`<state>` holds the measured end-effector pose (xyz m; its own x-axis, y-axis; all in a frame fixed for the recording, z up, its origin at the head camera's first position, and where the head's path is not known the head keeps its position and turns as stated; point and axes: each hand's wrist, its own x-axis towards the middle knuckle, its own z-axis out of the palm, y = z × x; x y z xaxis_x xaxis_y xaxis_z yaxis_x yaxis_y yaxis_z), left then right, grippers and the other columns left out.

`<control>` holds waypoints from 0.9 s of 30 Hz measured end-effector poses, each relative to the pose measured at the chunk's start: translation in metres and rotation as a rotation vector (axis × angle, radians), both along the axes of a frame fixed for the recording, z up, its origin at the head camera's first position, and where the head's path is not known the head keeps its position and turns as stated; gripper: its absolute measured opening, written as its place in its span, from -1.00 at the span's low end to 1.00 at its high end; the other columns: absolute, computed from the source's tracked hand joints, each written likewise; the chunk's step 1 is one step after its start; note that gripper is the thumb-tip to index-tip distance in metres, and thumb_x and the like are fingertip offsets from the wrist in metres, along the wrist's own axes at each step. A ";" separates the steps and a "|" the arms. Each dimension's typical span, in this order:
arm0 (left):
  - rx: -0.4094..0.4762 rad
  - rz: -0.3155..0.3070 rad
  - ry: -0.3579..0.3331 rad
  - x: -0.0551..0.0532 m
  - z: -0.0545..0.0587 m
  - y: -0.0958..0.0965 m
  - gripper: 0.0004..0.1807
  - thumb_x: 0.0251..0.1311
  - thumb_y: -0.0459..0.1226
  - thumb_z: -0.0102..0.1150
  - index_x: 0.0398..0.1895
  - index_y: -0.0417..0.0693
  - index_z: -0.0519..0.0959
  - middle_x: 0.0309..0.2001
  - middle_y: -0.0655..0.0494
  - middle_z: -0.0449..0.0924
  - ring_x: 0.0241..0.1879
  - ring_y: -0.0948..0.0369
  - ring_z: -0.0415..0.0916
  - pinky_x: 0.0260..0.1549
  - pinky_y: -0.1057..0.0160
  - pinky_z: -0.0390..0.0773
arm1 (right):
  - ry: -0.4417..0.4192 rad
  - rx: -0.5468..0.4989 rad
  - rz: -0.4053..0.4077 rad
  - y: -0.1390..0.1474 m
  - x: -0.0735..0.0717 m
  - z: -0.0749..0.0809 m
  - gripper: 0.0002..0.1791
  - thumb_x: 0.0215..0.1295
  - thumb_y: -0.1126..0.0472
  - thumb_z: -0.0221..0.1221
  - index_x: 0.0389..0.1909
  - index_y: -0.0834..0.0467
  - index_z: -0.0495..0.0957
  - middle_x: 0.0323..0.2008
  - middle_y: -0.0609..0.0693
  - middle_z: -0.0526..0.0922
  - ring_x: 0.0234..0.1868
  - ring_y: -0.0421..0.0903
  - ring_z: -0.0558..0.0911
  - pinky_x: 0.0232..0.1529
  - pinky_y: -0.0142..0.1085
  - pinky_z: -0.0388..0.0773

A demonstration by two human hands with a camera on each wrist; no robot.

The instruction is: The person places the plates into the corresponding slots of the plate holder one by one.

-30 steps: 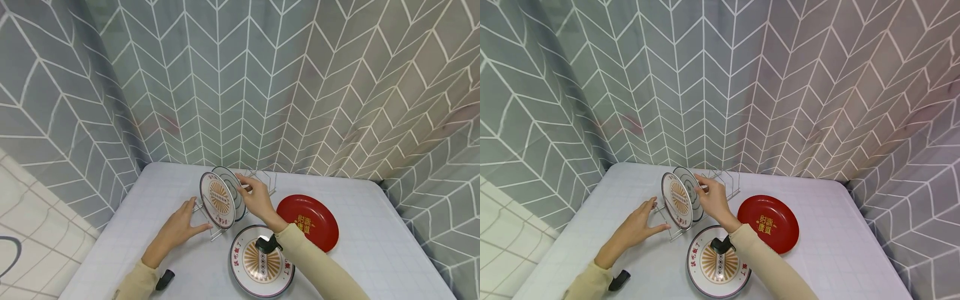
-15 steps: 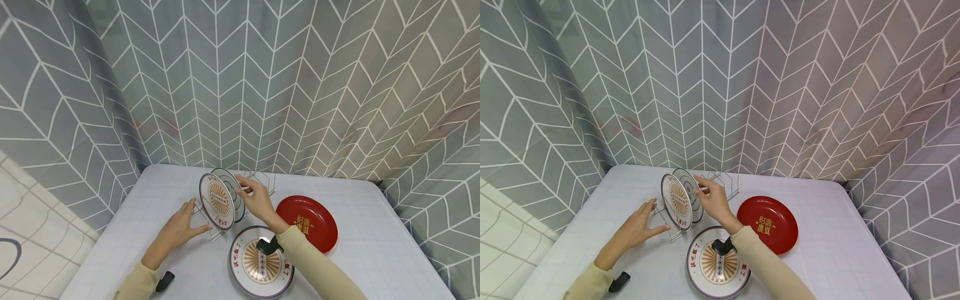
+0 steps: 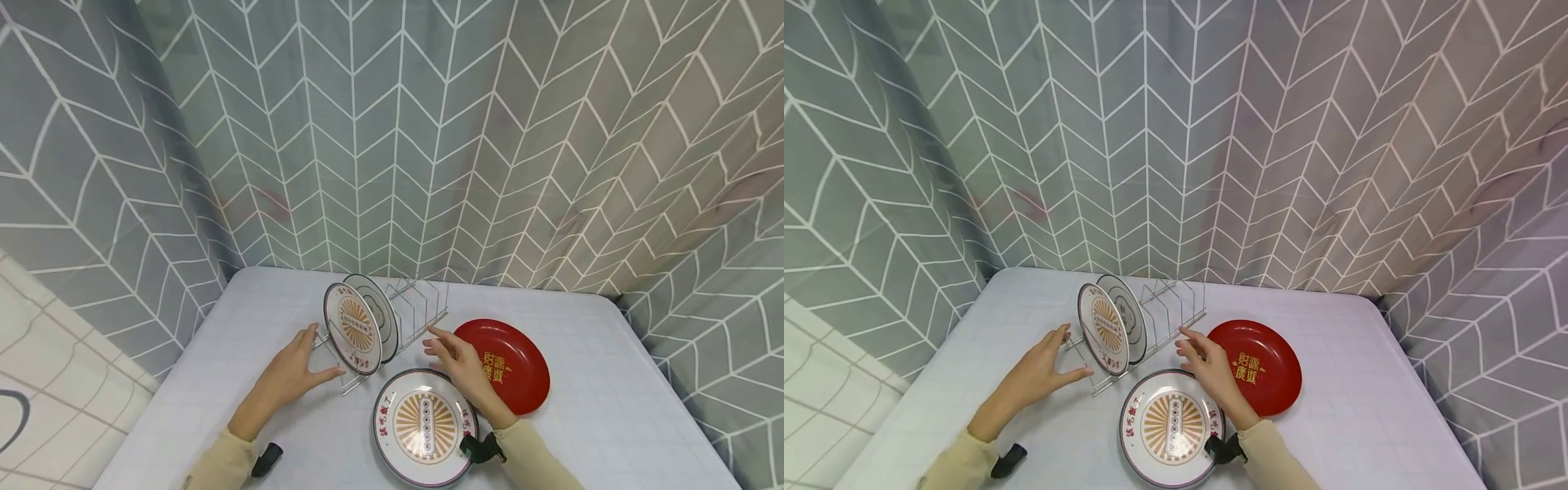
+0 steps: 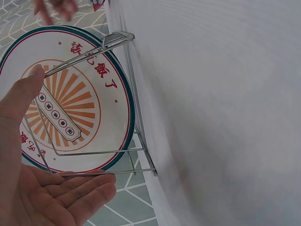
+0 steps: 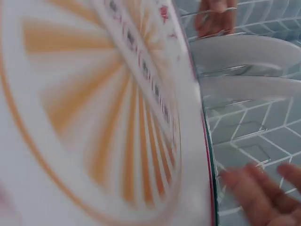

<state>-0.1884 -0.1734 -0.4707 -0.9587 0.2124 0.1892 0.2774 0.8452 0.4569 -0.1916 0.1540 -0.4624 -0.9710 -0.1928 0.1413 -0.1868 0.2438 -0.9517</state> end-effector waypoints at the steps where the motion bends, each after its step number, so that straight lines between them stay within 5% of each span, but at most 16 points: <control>1: 0.000 0.000 -0.002 0.000 0.000 0.000 0.22 -0.04 0.32 0.31 0.42 -0.41 0.12 0.28 -0.44 0.35 0.22 -0.26 0.43 0.15 -0.15 0.52 | -0.011 0.000 0.011 0.003 0.002 -0.004 -0.56 0.47 0.24 0.07 0.30 0.27 0.41 0.05 0.39 0.61 0.03 0.25 0.65 -0.11 -0.18 0.71; 10: 0.018 0.001 -0.014 0.001 0.000 0.000 0.24 -0.04 0.35 0.28 0.44 -0.41 0.11 0.32 -0.43 0.31 0.25 -0.27 0.40 0.18 -0.18 0.48 | -0.053 -0.040 -0.006 0.020 0.005 -0.008 -0.58 0.51 0.23 0.00 0.29 0.31 0.40 0.06 0.42 0.58 0.07 0.30 0.61 0.01 -0.03 0.64; 18: 0.012 0.011 -0.016 0.002 0.000 0.001 0.24 -0.05 0.35 0.29 0.45 -0.39 0.10 0.31 -0.41 0.33 0.24 -0.25 0.42 0.17 -0.17 0.50 | -0.117 0.081 0.070 0.032 0.007 -0.007 -0.50 0.54 0.12 -0.04 0.32 0.37 0.35 0.18 0.37 0.53 0.22 0.28 0.53 0.16 -0.11 0.55; 27: -0.002 0.015 -0.022 0.001 0.002 0.002 0.21 -0.03 0.27 0.34 0.44 -0.42 0.09 0.31 -0.43 0.32 0.24 -0.26 0.41 0.18 -0.17 0.49 | -0.075 0.108 -0.029 0.048 0.013 -0.008 -0.56 0.51 0.18 0.01 0.28 0.32 0.41 0.14 0.29 0.59 0.16 0.21 0.60 0.11 -0.17 0.59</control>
<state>-0.1870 -0.1718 -0.4690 -0.9657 0.1985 0.1673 0.2546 0.8499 0.4614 -0.1790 0.2022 -0.4702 -0.9835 -0.1746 0.0478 -0.1074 0.3503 -0.9305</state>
